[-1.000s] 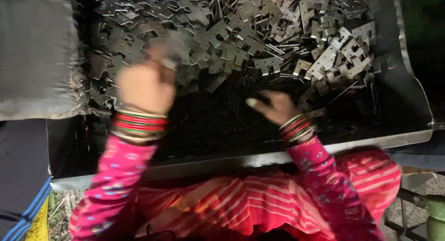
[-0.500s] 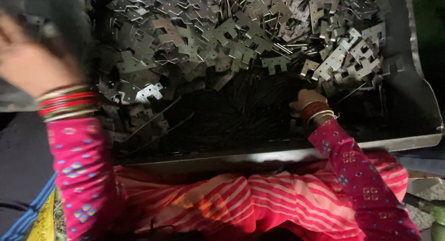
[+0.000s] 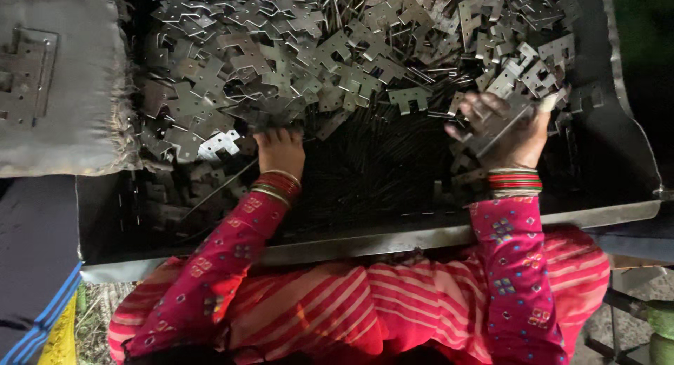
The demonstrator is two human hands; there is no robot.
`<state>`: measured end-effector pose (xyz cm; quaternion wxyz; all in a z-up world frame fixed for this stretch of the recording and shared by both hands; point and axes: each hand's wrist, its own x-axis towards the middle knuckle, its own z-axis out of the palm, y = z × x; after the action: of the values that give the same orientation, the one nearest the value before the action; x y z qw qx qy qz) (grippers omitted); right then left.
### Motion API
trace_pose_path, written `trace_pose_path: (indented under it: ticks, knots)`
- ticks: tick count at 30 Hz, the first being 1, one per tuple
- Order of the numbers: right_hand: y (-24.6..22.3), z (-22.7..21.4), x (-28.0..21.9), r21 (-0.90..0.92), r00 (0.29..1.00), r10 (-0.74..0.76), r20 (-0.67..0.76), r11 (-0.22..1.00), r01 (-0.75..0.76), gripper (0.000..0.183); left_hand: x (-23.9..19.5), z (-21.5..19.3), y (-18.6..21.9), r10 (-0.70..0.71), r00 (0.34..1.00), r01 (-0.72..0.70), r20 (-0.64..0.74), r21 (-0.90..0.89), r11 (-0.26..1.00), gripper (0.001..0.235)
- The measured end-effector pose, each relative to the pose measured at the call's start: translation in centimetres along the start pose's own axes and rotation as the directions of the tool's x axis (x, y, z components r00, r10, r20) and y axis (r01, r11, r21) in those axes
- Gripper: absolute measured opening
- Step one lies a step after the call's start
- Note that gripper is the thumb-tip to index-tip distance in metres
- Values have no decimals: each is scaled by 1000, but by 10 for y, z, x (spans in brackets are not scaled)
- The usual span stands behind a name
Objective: The person uses their hands to sort through and organize metal hinges and long metal rods in a large bin.
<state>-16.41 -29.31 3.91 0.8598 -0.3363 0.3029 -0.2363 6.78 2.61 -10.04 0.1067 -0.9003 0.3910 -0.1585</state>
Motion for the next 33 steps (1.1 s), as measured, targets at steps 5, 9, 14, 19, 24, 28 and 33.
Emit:
trace_pose_path:
  ticks: [5, 9, 14, 19, 24, 28, 33]
  knots:
    - [64, 2, 29, -641, 996, 74, -44, 763, -85, 42, 5, -13, -3, 51, 997, -56, -54, -95, 994, 12]
    - [145, 14, 16, -847, 841, 152, 519, -39, 530, 26, 19, -50, -12, 18, 998, -35, -53, -339, 940, 12]
    - [191, 39, -10, -333, 683, 438, 584, -638, 694, 15, 30, -71, -43, 106, 991, 12, 85, -831, 556, 23]
    - [177, 54, -16, -392, 701, 468, 537, -598, 699, 15, 32, -67, -44, 169, 986, -38, -5, -981, 191, 26]
    - [137, 28, 0, -716, 628, 420, 656, 81, 694, 31, 32, -68, -41, 225, 945, 265, 236, -958, -109, 31]
    - [99, 16, -6, -610, 900, 20, 436, 742, 278, 53, 35, -61, -39, 151, 959, 259, 238, -956, -140, 29]
    - [75, 28, -5, -111, 918, 111, 382, 991, -73, 39, 35, -84, -33, 17, 973, 222, 230, -913, -342, 39]
